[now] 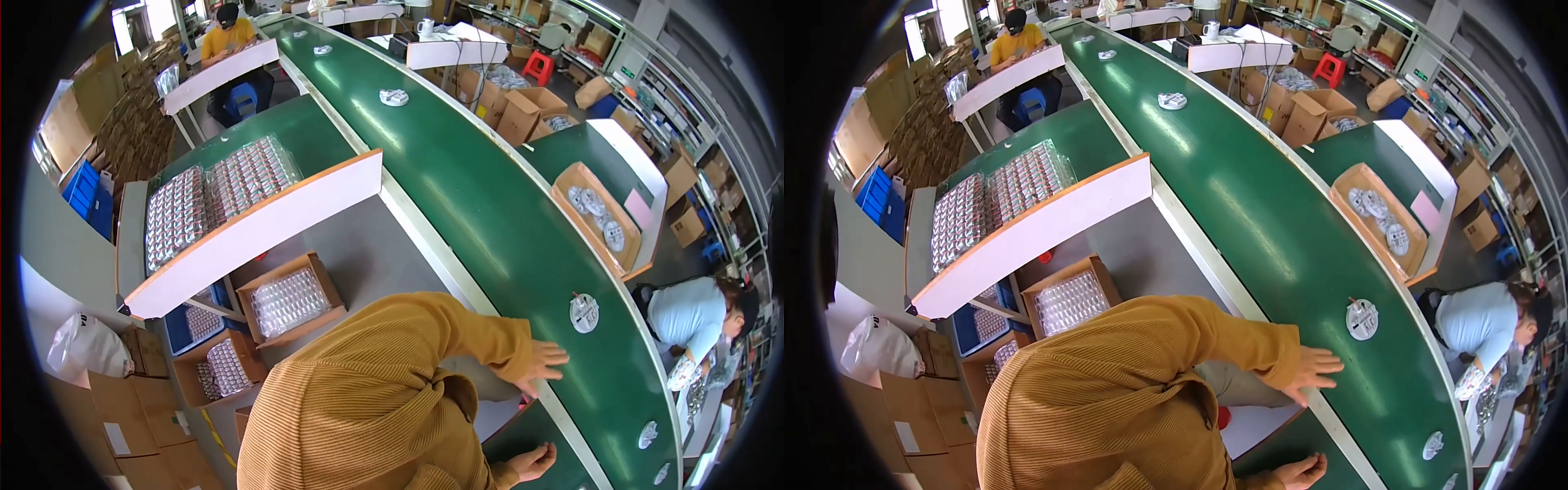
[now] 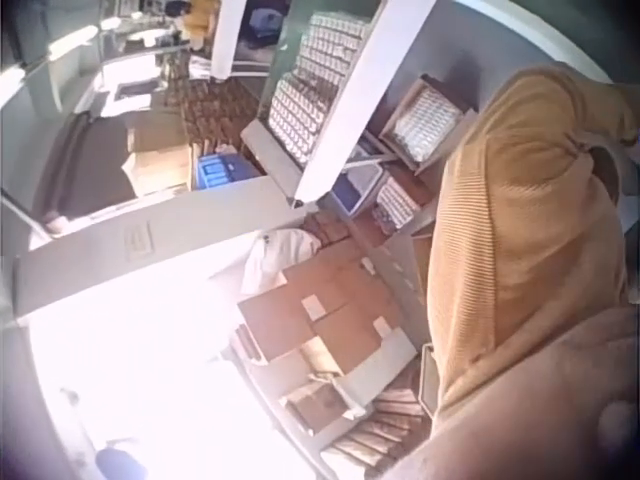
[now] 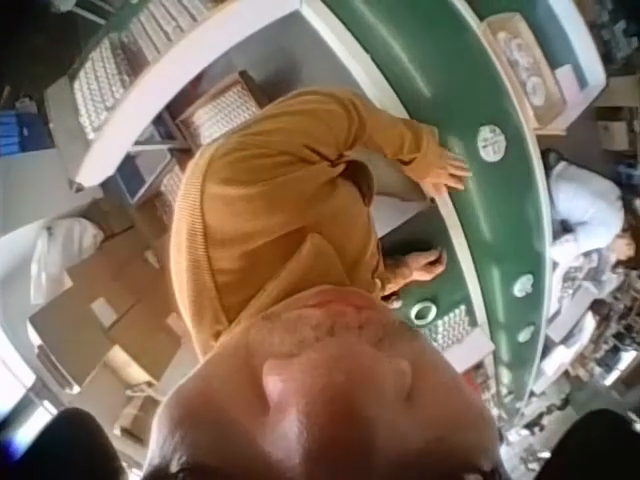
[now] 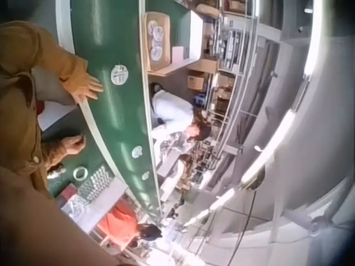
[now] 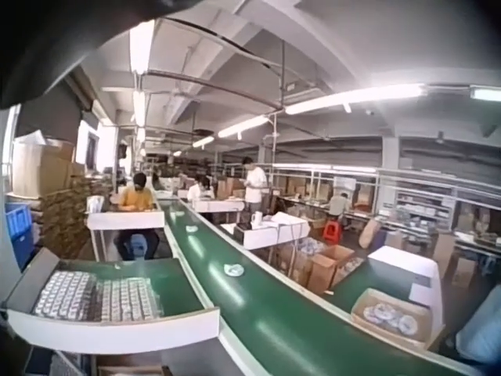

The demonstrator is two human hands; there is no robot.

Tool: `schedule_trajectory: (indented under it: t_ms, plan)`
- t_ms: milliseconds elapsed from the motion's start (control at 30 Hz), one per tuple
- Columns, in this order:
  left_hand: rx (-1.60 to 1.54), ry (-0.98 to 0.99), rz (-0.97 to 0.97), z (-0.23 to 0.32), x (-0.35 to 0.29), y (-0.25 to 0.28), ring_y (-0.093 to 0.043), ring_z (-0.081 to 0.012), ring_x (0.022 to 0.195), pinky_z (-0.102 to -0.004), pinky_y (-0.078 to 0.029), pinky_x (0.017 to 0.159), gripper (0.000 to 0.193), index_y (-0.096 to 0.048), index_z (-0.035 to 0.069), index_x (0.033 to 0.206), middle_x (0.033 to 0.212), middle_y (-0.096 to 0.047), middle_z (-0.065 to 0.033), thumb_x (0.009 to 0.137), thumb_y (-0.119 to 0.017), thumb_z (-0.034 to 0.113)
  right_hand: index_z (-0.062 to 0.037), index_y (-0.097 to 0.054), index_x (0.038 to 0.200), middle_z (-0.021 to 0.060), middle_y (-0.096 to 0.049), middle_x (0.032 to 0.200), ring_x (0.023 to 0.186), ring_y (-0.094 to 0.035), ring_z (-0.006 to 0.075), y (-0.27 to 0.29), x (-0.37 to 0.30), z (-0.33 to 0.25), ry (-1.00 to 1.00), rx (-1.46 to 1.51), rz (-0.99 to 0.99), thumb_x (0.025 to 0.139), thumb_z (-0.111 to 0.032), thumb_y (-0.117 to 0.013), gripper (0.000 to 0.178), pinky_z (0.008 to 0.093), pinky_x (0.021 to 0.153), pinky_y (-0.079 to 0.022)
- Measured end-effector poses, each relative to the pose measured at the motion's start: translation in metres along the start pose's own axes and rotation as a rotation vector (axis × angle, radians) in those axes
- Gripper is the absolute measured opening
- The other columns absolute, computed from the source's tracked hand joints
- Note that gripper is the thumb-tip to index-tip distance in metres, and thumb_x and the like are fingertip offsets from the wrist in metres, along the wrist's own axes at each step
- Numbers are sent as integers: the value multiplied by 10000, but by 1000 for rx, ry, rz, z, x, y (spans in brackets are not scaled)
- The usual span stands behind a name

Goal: The person assembles small electronic components and circuit boards into circular plastic housings by hand.

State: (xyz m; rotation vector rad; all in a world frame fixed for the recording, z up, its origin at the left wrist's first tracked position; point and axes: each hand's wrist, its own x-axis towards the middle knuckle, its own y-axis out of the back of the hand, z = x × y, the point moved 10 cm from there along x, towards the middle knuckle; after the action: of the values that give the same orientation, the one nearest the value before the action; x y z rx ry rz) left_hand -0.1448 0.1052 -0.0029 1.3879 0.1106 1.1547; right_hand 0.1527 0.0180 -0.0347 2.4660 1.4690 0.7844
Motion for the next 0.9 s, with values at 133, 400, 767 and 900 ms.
schedule_trajectory:
  t_ms: [133, 400, 767, 900]
  plan:
    - [-37, -107, -183, 24, -5, 6, -339, -504, 1547, -583, -251, 1280, 807, -527, 31, 1495, 1647, -359, -355, 893, -751, 521, -8, -716, 1223, 132, -752, 1083, 900, -667, 242, -1, 2, 7, 36, -41, 38, 1055, -154, -595, 253, 331, 847, -558]
    - [41, 32, -248, 23, -12, -5, -351, -479, 1546, -570, -232, 1289, 816, -494, 5, 1534, 1647, -367, -354, 926, -723, 499, 40, -741, 1213, 253, -766, 1066, 892, -728, 358, 13, 10, 13, -205, 81, -53, 1023, -163, -677, 285, 393, 829, -617]
    - [11, 140, -19, 42, -14, 34, -421, -493, 1470, -563, -311, 1230, 660, -549, -20, 1417, 1596, -418, -348, 912, -745, 356, -62, -719, 1269, 57, -747, 1052, 763, -607, 131, 18, -1, -25, -182, 4, -114, 1075, -186, -565, 277, 248, 637, -487]
    - [-53, 170, -84, 42, -1, 56, -455, -485, 1425, -552, -334, 1212, 628, -566, -16, 1384, 1573, -437, -336, 884, -764, 308, -58, -720, 1263, 58, -747, 1047, 751, -599, 129, 22, -2, -29, -192, -45, -113, 1074, -182, -562, 276, 252, 631, -488]
